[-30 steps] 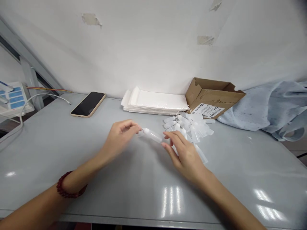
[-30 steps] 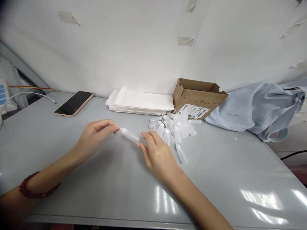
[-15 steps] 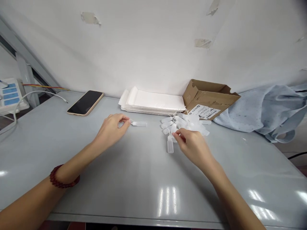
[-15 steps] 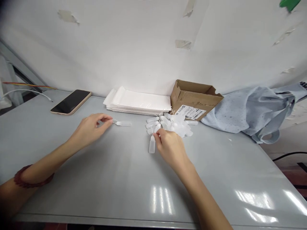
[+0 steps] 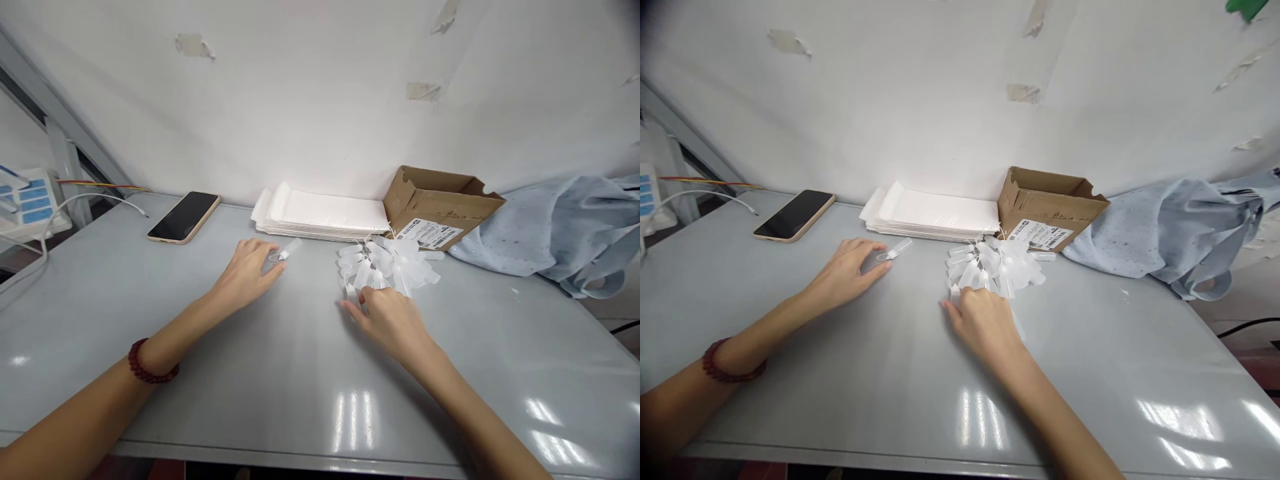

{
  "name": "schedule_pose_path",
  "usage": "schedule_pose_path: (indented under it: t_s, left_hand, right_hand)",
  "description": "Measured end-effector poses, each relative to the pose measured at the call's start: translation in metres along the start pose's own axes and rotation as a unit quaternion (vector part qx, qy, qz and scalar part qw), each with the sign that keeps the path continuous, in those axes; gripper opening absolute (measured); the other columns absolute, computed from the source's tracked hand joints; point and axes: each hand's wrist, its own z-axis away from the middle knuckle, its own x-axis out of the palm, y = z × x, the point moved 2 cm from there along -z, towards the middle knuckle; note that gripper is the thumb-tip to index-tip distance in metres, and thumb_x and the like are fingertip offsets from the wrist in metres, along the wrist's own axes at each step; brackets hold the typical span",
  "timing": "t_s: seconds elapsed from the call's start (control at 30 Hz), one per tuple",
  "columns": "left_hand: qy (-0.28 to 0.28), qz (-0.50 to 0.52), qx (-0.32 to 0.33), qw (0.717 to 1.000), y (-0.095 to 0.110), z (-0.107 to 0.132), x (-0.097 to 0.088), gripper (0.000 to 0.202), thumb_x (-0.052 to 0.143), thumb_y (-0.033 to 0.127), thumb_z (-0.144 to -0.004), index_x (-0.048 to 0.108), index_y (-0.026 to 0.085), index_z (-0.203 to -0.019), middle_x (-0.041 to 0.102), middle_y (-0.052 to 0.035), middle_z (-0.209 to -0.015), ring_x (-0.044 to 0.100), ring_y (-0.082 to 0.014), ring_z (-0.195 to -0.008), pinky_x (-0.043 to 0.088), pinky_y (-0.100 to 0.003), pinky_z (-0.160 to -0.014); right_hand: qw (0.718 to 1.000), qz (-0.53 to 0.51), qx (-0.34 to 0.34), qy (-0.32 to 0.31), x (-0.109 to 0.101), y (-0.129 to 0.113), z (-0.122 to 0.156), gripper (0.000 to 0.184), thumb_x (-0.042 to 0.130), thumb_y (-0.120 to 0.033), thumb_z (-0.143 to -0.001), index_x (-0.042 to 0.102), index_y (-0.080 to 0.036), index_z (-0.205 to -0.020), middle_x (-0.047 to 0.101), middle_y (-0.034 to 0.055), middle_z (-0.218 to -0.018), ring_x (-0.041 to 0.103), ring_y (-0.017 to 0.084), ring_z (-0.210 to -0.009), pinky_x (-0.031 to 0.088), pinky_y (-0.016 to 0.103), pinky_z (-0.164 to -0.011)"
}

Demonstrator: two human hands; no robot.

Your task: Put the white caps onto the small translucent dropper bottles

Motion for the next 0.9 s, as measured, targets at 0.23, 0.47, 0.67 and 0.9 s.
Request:
schedule_pose_path:
  t_s: [0.23, 0.47, 0.67, 0.9]
  left_hand:
    - [-0.006, -0.009, 0.057, 0.998, -0.008, -0.013, 0.014, 0.037, 0.043, 0.039, -0.088, 0.060, 0.011, -0.107, 0.056, -0.0126, -0.101, 0.044, -0.0283, -0.099, 0.041, -0.043, -0.089]
    - [-0.059, 0.005, 0.125, 0.990, -0.009, -0.010, -0.008, 0.031, 0.047, 0.038, -0.086, 0.064, 0.019, -0.103, 0.060, -0.0092, -0.099, 0.046, -0.0276, -0.103, 0.042, -0.041, -0.088]
    - [-0.038, 0.185, 0.055, 0.980, 0.028, 0.007, -0.023, 0.039, 0.046, 0.046, -0.089, 0.057, 0.022, -0.119, 0.059, -0.0072, -0.120, 0.053, -0.0233, -0.107, 0.046, -0.033, -0.085]
    - [-0.090, 0.265, 0.005, 0.960, 0.051, 0.019, -0.012, 0.032, 0.045, 0.044, -0.090, 0.068, 0.021, -0.088, 0.069, -0.0022, -0.090, 0.061, -0.0194, -0.087, 0.047, -0.029, -0.076]
  right_hand:
    - [0.996, -0.081, -0.036, 0.015, 0.002, -0.006, 0.005, 0.022, 0.051, -0.031, -0.086, 0.052, -0.018, -0.068, 0.061, 0.0036, -0.060, 0.055, 0.017, -0.052, 0.024, 0.025, -0.046]
    - [0.979, -0.161, -0.089, 0.082, 0.002, -0.008, 0.007, 0.020, 0.052, -0.031, -0.084, 0.046, -0.019, -0.070, 0.056, 0.0000, -0.067, 0.046, 0.012, -0.050, 0.029, 0.023, -0.047]
    - [0.964, -0.186, -0.155, 0.111, 0.003, -0.013, 0.012, 0.017, 0.049, -0.027, -0.088, 0.045, -0.018, -0.073, 0.055, 0.0011, -0.072, 0.049, 0.012, -0.053, 0.035, 0.024, -0.049]
    - [0.948, -0.187, -0.194, 0.171, 0.007, -0.018, 0.017, 0.014, 0.046, -0.027, -0.089, 0.047, -0.019, -0.079, 0.059, 0.0025, -0.071, 0.053, 0.013, -0.052, 0.037, 0.023, -0.047]
